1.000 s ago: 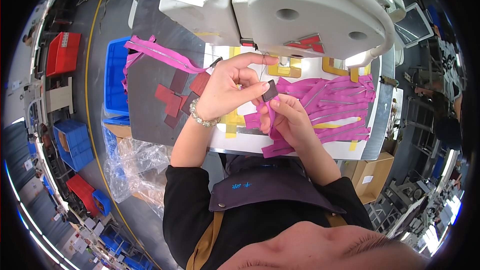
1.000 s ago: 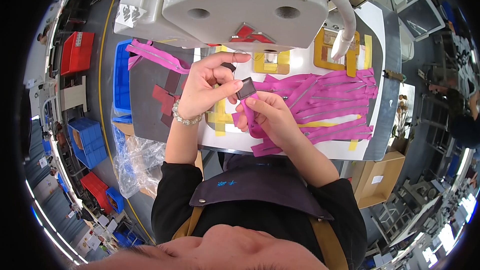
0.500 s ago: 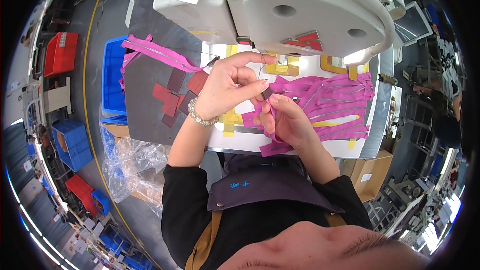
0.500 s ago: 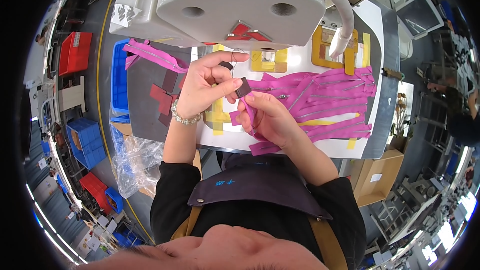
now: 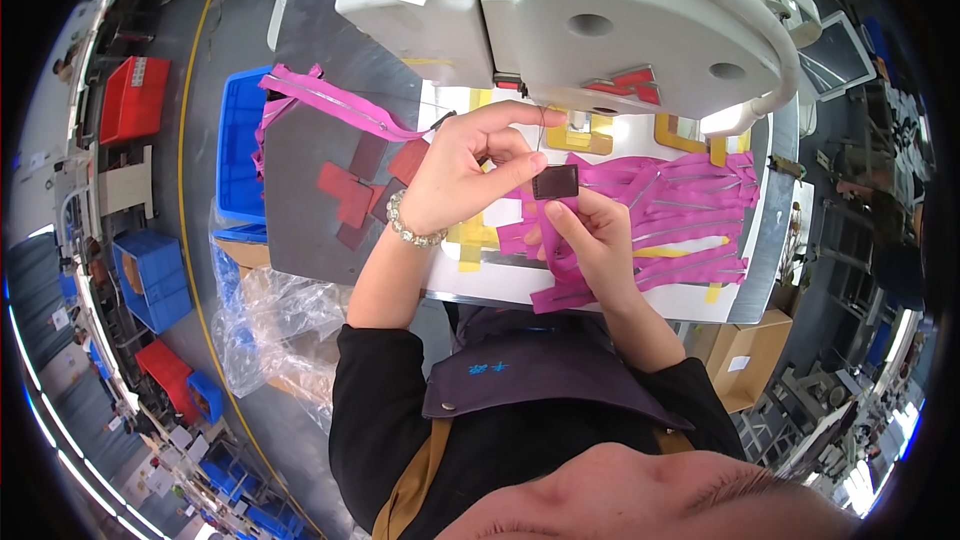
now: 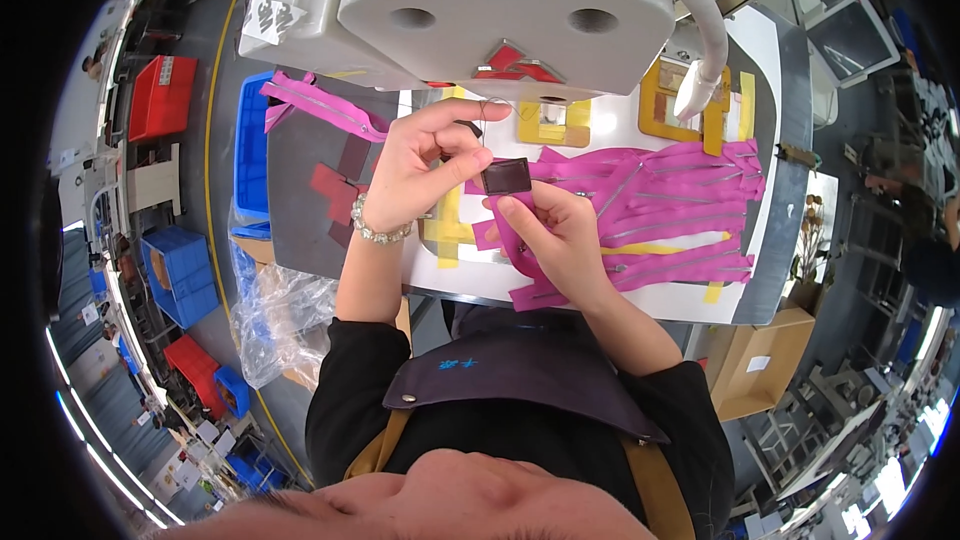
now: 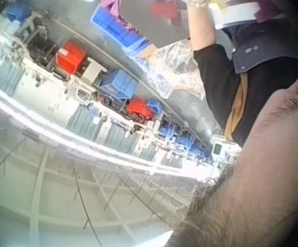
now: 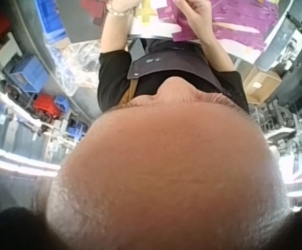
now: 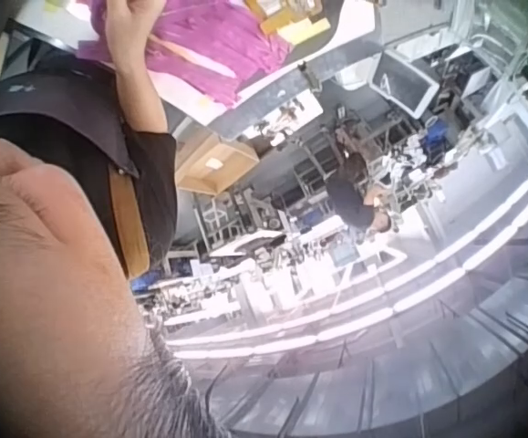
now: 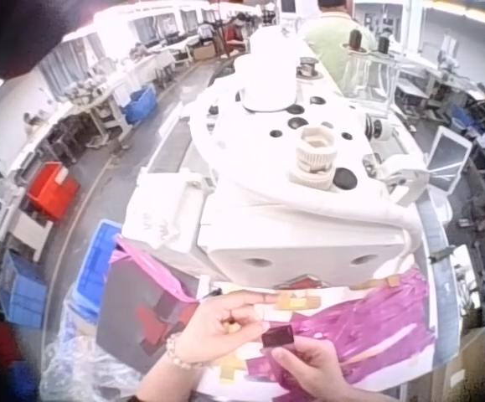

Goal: Sewing leather tabs onto zippers using an industrial sewing machine.

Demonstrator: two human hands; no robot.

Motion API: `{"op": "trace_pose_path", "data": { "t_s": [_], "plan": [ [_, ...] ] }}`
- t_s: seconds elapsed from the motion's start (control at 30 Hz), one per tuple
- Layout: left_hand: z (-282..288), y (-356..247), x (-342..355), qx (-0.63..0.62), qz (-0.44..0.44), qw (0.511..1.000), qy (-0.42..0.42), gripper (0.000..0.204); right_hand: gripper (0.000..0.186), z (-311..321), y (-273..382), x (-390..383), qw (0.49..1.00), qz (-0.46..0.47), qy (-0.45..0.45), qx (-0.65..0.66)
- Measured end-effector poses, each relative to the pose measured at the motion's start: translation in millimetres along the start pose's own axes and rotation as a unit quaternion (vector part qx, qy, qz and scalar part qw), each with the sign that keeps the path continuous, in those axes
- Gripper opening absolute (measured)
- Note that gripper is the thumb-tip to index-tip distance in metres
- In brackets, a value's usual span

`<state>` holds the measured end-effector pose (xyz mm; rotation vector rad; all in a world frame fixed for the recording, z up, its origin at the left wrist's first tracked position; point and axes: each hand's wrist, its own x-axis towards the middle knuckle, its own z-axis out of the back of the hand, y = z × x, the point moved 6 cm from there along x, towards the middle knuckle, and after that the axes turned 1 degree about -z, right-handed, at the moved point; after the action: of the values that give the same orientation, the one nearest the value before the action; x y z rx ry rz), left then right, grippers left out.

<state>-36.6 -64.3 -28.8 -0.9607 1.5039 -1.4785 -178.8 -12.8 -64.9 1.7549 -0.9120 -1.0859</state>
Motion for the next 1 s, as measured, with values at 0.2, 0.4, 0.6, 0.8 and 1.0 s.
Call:
{"op": "trace_pose_path", "data": {
  "t_s": [0.2, 0.4, 0.6, 0.8, 1.0],
  "plan": [
    [0.2, 6.5, 0.0, -0.108, 0.032, 0.993, -0.028, 0.035, 0.02, 0.8, 0.0, 0.0, 1.0, -0.004, 0.011, 0.024],
    [0.0, 8.6, 0.4, -0.148, 0.031, 0.988, -0.026, 0.036, 0.019, -1.3, 0.7, 0.1, 0.999, -0.007, 0.007, 0.041],
    [-7.6, 4.5, 0.5, -0.027, 0.0, 1.0, 0.013, 0.044, 0.016, -0.8, 1.3, 0.7, 1.0, 0.009, -0.011, -0.002],
    [-7.8, 4.9, 1.1, -0.041, 0.006, 0.999, -0.013, 0.045, 0.018, 1.0, 0.1, 1.6, 1.0, 0.015, -0.023, -0.016],
    [-5.5, 9.7, 1.2, -0.057, 0.01, 0.998, -0.016, 0.041, 0.018, 1.9, -2.6, 2.6, 1.0, 0.011, -0.024, -0.001]
  ]
}}
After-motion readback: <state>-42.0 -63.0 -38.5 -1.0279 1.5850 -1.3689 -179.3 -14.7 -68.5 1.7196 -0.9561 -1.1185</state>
